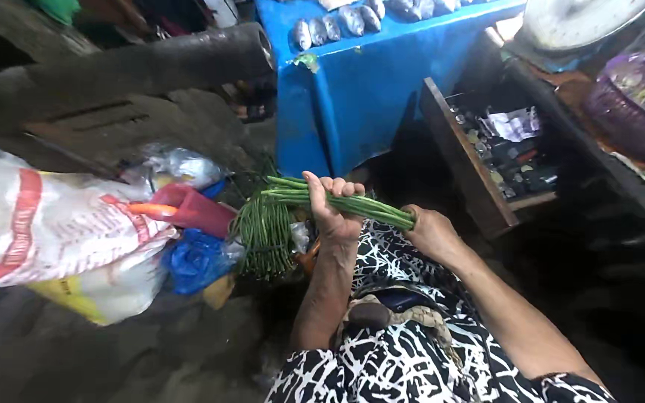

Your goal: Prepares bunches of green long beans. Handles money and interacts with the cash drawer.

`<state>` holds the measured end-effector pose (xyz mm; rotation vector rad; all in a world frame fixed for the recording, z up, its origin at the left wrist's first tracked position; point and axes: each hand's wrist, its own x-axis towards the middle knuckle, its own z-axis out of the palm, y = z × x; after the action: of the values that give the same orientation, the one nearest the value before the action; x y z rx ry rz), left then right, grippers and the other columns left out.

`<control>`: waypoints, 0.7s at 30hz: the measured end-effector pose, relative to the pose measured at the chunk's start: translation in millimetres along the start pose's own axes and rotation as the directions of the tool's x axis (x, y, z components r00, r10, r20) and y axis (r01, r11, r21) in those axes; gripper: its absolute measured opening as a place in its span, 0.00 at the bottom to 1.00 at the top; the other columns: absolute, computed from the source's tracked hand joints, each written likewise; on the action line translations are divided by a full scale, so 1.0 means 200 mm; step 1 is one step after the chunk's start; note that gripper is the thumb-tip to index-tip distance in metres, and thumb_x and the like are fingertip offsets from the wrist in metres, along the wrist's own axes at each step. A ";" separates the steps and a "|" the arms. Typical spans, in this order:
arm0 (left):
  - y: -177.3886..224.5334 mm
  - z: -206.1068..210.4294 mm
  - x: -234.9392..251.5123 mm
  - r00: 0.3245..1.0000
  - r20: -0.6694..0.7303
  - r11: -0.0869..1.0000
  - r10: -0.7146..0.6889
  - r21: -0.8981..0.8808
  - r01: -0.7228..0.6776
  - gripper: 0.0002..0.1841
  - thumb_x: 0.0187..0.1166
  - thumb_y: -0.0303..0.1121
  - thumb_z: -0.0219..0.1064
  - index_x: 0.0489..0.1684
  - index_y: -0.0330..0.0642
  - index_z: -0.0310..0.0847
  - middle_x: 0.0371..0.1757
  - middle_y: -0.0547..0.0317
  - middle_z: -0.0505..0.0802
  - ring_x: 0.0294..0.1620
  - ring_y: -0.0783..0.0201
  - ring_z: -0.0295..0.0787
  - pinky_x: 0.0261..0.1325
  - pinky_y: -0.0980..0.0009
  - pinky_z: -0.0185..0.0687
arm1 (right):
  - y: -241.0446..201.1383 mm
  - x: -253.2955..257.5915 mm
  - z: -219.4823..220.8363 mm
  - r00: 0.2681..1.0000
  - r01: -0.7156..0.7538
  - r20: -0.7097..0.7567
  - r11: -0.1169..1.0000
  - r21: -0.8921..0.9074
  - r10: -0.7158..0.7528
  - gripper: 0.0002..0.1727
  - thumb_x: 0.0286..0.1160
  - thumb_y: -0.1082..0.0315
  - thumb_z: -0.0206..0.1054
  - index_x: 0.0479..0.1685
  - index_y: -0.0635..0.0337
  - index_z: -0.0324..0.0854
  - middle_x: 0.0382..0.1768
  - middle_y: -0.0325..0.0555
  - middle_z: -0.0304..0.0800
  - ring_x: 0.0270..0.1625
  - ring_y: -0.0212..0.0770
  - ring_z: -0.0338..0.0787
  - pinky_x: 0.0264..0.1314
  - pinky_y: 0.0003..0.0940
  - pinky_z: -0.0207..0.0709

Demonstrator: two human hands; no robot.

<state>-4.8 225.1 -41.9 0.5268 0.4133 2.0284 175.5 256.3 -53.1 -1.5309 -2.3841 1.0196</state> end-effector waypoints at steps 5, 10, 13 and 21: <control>0.11 -0.07 0.03 0.992 0.100 0.993 0.076 -0.100 -0.066 0.36 0.93 0.59 0.35 0.12 0.51 0.70 0.10 0.69 0.73 0.15 0.70 0.76 0.28 0.72 0.79 | 0.09 0.03 0.02 0.998 -0.053 0.031 0.989 -0.136 0.058 0.22 0.81 0.60 0.67 0.72 0.53 0.81 0.53 0.58 0.93 0.61 0.61 0.90 0.70 0.63 0.74; 0.30 -0.04 0.10 0.944 0.162 0.944 0.289 -0.210 -0.253 0.40 0.90 0.61 0.29 0.12 0.46 0.72 0.09 0.64 0.76 0.13 0.65 0.78 0.27 0.66 0.80 | 0.21 0.05 -0.02 0.995 -0.081 0.031 0.974 -0.214 0.090 0.23 0.82 0.60 0.64 0.74 0.54 0.81 0.62 0.58 0.91 0.68 0.62 0.86 0.78 0.67 0.66; 0.38 -0.05 0.10 0.914 0.174 0.916 0.367 -0.241 -0.322 0.40 0.90 0.60 0.29 0.12 0.43 0.72 0.09 0.63 0.76 0.14 0.64 0.78 0.27 0.66 0.80 | 0.23 0.05 -0.03 0.991 -0.104 0.056 0.972 -0.210 0.118 0.29 0.83 0.56 0.65 0.83 0.52 0.73 0.68 0.59 0.87 0.72 0.64 0.83 0.78 0.68 0.65; 0.41 -0.07 0.11 0.905 -0.064 0.901 0.420 -0.090 -0.424 0.38 0.95 0.54 0.28 0.08 0.47 0.65 0.06 0.65 0.72 0.10 0.65 0.74 0.25 0.67 0.81 | 0.18 0.01 -0.10 1.000 -0.018 -0.023 0.989 -0.150 0.015 0.26 0.87 0.53 0.61 0.80 0.52 0.77 0.68 0.58 0.87 0.72 0.63 0.84 0.77 0.68 0.67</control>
<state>-80.4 204.0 -9.5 0.5445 0.2304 2.4693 211.1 277.1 -60.5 -1.6029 -2.4879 0.8390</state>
